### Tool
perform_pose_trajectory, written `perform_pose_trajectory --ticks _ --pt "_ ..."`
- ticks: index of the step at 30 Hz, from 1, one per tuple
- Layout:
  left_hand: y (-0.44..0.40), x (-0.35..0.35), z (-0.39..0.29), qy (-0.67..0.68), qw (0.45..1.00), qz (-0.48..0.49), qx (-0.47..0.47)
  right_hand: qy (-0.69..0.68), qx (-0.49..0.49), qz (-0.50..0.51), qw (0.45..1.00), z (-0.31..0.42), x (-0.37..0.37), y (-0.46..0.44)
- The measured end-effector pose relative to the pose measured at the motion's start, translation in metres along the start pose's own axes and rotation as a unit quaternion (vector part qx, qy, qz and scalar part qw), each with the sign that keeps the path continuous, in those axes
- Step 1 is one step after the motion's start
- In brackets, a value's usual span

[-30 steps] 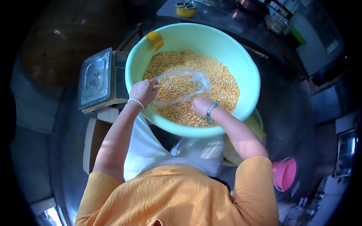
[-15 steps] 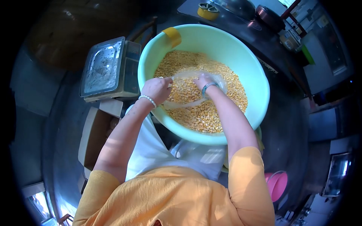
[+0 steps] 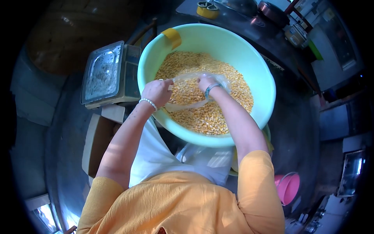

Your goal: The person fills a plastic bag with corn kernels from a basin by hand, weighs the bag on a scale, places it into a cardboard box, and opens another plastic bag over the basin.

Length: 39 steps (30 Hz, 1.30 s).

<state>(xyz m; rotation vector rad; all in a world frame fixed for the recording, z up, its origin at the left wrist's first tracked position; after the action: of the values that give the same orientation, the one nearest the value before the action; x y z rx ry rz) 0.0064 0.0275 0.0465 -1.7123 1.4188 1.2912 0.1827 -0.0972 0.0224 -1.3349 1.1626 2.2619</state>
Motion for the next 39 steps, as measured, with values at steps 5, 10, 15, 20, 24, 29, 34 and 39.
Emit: perform_pose_trajectory --ticks 5,10,15,20,24,29,34,39 --pt "0.003 -0.003 -0.002 0.003 1.0 -0.005 0.003 0.025 -0.065 -0.034 0.997 -0.002 0.003 0.004" --pt "0.003 -0.002 -0.003 0.002 1.0 -0.012 0.004 0.079 -0.181 -0.112 0.974 0.0 0.008 0.029" --pt "0.002 -0.003 -0.007 -0.019 1.0 0.004 -0.01 0.07 -0.405 -0.235 0.881 0.007 0.018 0.08" --pt "0.003 -0.003 -0.009 -0.022 1.0 -0.014 -0.002 0.03 -0.391 -0.091 0.915 -0.008 0.049 0.091" --pt "0.005 0.0 -0.007 -0.009 0.998 -0.056 0.017 0.144 -0.354 -0.04 0.923 -0.009 0.061 0.088" --pt "0.004 0.004 -0.003 0.015 0.995 -0.088 0.035 0.149 -0.318 -0.017 0.936 -0.003 0.063 0.089" --pt "0.008 0.0 -0.006 0.033 0.995 -0.085 0.041 0.134 -0.287 0.011 0.949 -0.001 0.064 0.088" --pt "0.01 -0.003 -0.007 0.07 0.991 -0.093 0.058 0.114 -0.296 0.015 0.948 -0.003 0.065 0.087"
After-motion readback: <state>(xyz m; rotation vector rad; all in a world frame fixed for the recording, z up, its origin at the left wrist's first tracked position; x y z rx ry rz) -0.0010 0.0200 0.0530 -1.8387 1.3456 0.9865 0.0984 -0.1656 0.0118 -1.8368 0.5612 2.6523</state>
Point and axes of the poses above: each hand's wrist, its own y-axis away from the middle knuckle, its own x-axis out of the palm, z = x × y, the point moved 1 cm from there along -y, towards the middle knuckle, and after that the axes turned 12 degrees about z, right-handed, at the moved point
